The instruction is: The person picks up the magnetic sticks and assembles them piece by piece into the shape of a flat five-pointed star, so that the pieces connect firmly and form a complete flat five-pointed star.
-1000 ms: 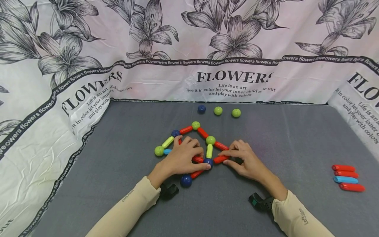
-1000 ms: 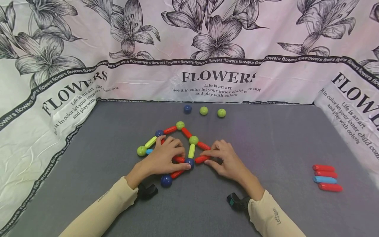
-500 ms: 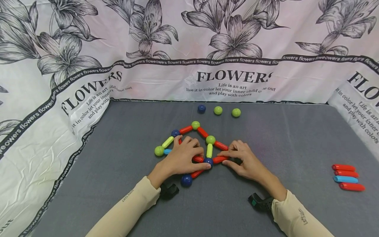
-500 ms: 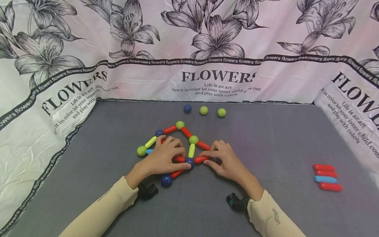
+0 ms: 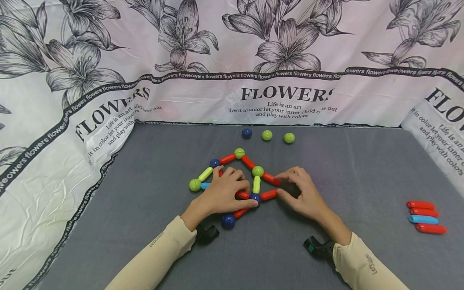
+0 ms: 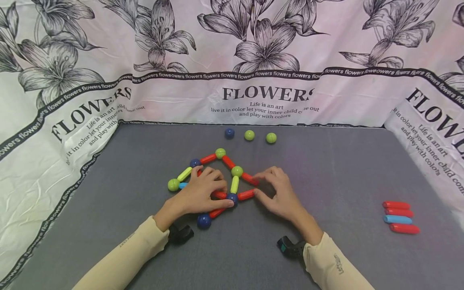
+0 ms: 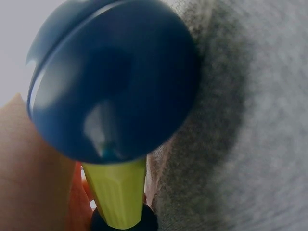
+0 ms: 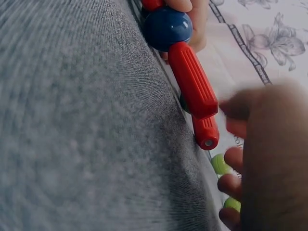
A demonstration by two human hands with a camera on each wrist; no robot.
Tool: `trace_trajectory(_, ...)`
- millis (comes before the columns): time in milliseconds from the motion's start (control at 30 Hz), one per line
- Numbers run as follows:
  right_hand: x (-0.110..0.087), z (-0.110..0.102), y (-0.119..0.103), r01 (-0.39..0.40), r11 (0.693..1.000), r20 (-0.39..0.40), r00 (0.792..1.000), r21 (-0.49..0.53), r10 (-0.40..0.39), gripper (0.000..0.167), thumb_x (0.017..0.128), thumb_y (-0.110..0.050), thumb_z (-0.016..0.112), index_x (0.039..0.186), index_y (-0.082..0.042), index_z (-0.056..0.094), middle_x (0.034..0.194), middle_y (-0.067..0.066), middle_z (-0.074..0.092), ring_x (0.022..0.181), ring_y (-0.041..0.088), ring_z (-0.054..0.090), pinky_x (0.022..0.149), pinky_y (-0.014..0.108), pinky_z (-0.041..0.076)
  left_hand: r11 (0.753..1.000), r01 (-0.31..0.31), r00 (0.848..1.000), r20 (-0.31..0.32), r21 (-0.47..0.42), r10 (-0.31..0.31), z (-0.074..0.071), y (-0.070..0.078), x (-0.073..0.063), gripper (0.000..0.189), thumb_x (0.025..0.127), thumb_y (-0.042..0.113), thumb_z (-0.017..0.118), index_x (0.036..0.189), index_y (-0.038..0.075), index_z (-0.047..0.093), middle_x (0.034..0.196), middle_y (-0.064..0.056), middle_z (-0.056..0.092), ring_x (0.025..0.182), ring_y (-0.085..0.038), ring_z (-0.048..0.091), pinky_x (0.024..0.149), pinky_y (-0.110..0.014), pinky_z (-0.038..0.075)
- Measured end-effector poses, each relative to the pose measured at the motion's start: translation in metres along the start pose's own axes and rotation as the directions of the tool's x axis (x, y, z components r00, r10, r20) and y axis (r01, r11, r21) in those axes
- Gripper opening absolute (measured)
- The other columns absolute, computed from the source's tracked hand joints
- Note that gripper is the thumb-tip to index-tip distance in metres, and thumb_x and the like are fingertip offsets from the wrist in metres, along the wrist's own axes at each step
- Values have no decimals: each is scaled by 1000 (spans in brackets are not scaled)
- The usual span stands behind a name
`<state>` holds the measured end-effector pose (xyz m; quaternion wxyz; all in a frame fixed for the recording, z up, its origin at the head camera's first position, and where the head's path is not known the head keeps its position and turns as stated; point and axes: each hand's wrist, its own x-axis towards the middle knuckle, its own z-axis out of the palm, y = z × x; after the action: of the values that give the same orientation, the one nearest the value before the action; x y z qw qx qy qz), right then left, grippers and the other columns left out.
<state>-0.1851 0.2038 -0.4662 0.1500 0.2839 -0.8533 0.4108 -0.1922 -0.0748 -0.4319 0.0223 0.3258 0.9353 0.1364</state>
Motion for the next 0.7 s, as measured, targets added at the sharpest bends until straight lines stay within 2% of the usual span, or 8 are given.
trace_trajectory(67, 1, 0, 1, -31, 999, -40, 999, -19, 30, 31, 84, 1, 72, 114, -6, 71, 107, 7, 68, 100, 20, 53, 89, 35, 33, 1000, -3, 1000, -6, -5, 3, 0, 0, 0, 39, 90, 73, 57, 86, 34, 61, 104, 10, 53, 109, -13, 46, 109, -64, 22)
trace_trajectory(133, 1, 1, 2, -46, 998, -48, 998, -49, 44, 34, 83, 6, 70, 116, -3, 68, 110, 10, 70, 101, 23, 53, 88, 39, 30, 1000, -7, 1000, -13, -13, 7, -1, 0, -1, 38, 90, 72, 58, 86, 35, 60, 102, 11, 53, 107, -12, 45, 109, -63, 22)
trace_trajectory(333, 0, 1, 3, -1, 993, 30, 1000, -122, 5, 49, 84, 0, 78, 130, -6, 65, 122, 11, 72, 105, 25, 50, 83, 40, 25, 999, -27, 999, -28, -21, 27, 0, 1, -2, 38, 91, 70, 59, 90, 33, 59, 101, 11, 53, 107, -13, 47, 112, -65, 20)
trace_trajectory(467, 1, 1, 3, 15, 992, 48, 999, -127, -8, 49, 86, -3, 77, 133, -11, 65, 123, 8, 72, 102, 21, 50, 80, 37, 24, 994, -96, 994, -55, -48, 93, -2, 4, -2, 35, 93, 62, 62, 106, 29, 60, 106, 10, 58, 110, -14, 52, 114, -63, 22)
trace_trajectory(600, 1, 2, 3, 24, 992, 48, 999, -121, -19, 46, 87, -3, 76, 131, -14, 68, 120, 6, 73, 100, 20, 52, 80, 36, 25, 980, -189, 980, -77, -57, 185, -2, 9, -2, 38, 95, 52, 66, 126, 29, 62, 110, 10, 61, 103, -11, 54, 111, -55, 29)
trace_trajectory(700, 1, 1, 3, 27, 993, 45, 999, -118, -22, 44, 88, -3, 76, 129, -16, 69, 116, 3, 74, 98, 19, 53, 80, 36, 26, 978, -208, 975, -84, -21, 205, 0, 14, -3, 39, 95, 50, 67, 129, 31, 65, 109, 11, 64, 97, -10, 53, 109, -52, 33)
